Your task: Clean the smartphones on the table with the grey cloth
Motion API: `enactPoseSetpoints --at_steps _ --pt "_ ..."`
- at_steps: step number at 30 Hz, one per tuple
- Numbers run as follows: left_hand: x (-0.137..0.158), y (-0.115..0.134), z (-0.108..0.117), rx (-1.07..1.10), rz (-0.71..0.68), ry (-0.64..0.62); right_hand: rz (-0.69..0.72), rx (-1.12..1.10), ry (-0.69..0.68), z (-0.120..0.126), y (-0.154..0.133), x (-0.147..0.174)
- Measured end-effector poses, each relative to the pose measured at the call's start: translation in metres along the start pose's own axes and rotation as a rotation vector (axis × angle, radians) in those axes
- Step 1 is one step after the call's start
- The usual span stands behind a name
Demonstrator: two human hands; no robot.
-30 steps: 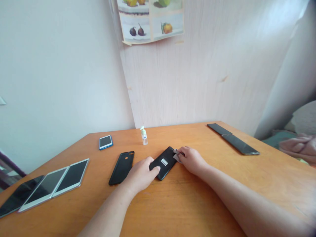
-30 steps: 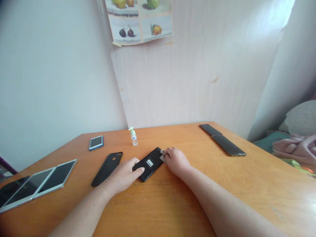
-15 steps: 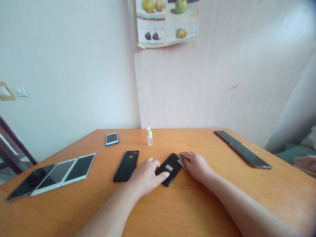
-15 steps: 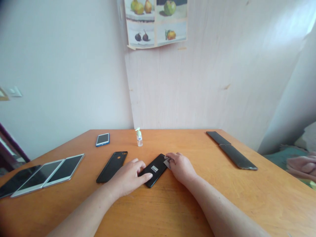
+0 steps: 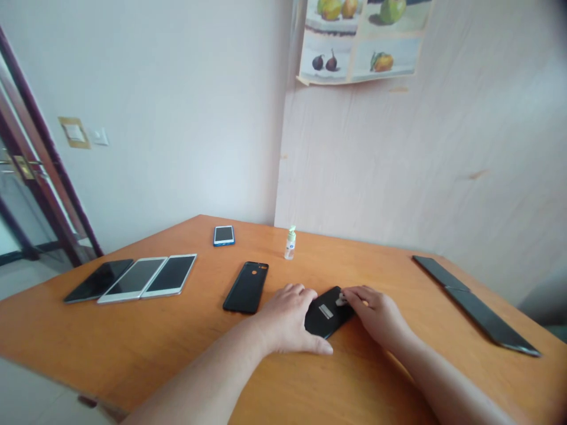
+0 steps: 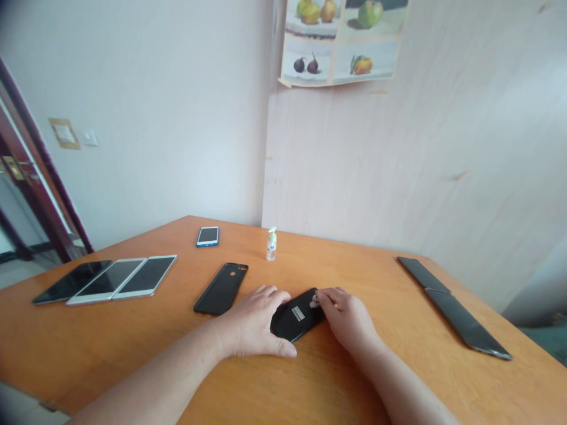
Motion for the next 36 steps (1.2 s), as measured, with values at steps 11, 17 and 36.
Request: enactPoseSetpoints --at_steps 11,17,36 --pt "0.005 -0.016 0.007 -0.015 -0.008 -0.178 0.019 0.368 0.011 0.005 -0.009 0.006" --pt "0.004 -0.013 0.008 -0.03 -0.024 -0.157 0.312 0.359 -0.319 -0.029 -0.065 0.036" --pt "0.001 -0.014 0.005 -0.026 0.001 -0.149 0.233 0.466 -0.495 -0.044 -0.07 0.037"
Point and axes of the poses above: each hand's wrist, its own x-axis away from the middle knuckle, its own z-axis out of the back of the hand, y = z × x, the point moved 5 cm from there along -x, towards the middle knuckle, and after that the axes turned 13 degrees about -x, right-handed, at the moved point
